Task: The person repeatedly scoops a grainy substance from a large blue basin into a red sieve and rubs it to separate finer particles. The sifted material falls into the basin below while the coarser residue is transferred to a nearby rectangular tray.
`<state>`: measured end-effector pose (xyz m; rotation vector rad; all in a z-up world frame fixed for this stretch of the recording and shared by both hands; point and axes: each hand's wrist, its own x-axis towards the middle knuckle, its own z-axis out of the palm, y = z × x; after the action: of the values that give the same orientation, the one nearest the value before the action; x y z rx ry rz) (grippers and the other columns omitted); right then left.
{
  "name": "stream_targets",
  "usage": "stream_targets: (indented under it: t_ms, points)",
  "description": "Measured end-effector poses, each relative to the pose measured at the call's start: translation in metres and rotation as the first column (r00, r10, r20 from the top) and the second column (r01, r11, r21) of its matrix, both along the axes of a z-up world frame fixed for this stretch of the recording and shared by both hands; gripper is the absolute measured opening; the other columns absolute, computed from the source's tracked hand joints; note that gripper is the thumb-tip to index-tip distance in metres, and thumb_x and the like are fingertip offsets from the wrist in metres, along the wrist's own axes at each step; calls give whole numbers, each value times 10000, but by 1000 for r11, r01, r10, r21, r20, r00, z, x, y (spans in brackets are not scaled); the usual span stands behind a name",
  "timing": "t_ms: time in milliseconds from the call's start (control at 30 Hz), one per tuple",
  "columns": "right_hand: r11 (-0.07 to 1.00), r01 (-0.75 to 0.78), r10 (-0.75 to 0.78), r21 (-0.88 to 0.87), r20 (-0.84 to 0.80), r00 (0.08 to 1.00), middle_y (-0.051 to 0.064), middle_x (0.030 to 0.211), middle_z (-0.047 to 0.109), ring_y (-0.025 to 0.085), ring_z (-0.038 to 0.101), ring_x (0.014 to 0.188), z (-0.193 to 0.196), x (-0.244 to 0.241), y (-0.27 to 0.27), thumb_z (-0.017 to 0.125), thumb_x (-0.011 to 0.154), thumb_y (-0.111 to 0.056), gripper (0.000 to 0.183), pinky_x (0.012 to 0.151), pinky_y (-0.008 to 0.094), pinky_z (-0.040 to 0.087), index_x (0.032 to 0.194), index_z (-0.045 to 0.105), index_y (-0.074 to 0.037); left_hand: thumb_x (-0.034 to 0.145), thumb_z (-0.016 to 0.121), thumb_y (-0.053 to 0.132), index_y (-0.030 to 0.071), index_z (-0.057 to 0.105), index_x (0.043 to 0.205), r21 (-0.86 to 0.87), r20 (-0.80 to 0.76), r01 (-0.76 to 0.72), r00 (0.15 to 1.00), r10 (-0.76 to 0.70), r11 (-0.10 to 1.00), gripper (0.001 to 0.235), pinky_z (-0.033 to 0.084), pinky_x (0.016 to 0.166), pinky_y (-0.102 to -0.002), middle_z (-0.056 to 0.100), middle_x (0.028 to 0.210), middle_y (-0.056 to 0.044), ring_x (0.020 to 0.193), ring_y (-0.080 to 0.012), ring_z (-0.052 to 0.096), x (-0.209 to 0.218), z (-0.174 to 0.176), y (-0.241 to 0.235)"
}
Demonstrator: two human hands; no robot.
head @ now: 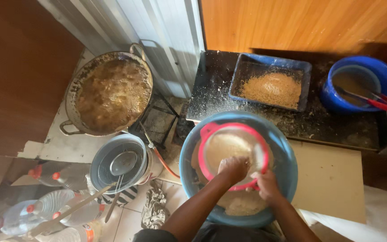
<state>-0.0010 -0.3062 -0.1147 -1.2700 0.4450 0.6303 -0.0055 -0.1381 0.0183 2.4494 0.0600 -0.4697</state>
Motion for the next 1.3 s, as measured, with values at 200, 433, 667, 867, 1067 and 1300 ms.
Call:
stream_targets:
  t_ms: [200,433,667,867,1067,1300]
  points:
    - [998,52,-50,38,-52,997,149,760,659,388,660,566,19,-1,-6,566,825,17,206,439,490,575,1009,609,-65,817,738,330,74,513,1436,217,439,-27,896,-73,976,706,326,1178,-489,482,1502,-187,1397,-372,422,0,-6,17]
    - [998,29,-24,53,-77,997,164,879,646,362,694,601,23,-9,0,545,832,20,313,456,484,583,1139,541,-39,712,810,604,101,228,1599,379,141,7,988,-65,926,1174,125,1221,-565,220,1628,-231,1507,-439,171,18,-10,25]
    - [994,8,1,106,-82,997,195,870,594,367,656,546,19,-15,-6,533,834,37,380,449,495,582,1207,514,-32,724,805,649,133,204,1601,398,112,66,986,-121,915,1182,77,1204,-616,179,1646,-241,1513,-469,122,26,-16,23]
    - [963,257,-242,74,-173,955,209,926,633,362,686,614,33,-13,-4,537,867,37,257,489,526,611,1122,517,49,680,828,640,162,314,1577,431,152,84,975,-164,898,1140,142,1214,-618,311,1624,-208,1501,-442,232,25,-14,24]
    - [955,145,-126,260,-89,988,239,965,657,387,735,715,36,-4,0,529,899,14,316,506,483,632,1202,541,101,733,827,417,154,556,1426,417,-56,236,970,-235,878,790,357,1142,-627,571,1412,-150,1376,-371,481,42,-49,30]
    - [997,-14,21,79,-93,995,215,969,656,381,700,681,50,3,-3,541,843,53,437,469,485,588,1268,526,-47,860,717,226,146,688,1225,436,-22,249,964,-266,865,375,496,1034,-466,645,1332,-185,1262,-346,583,45,-62,33]
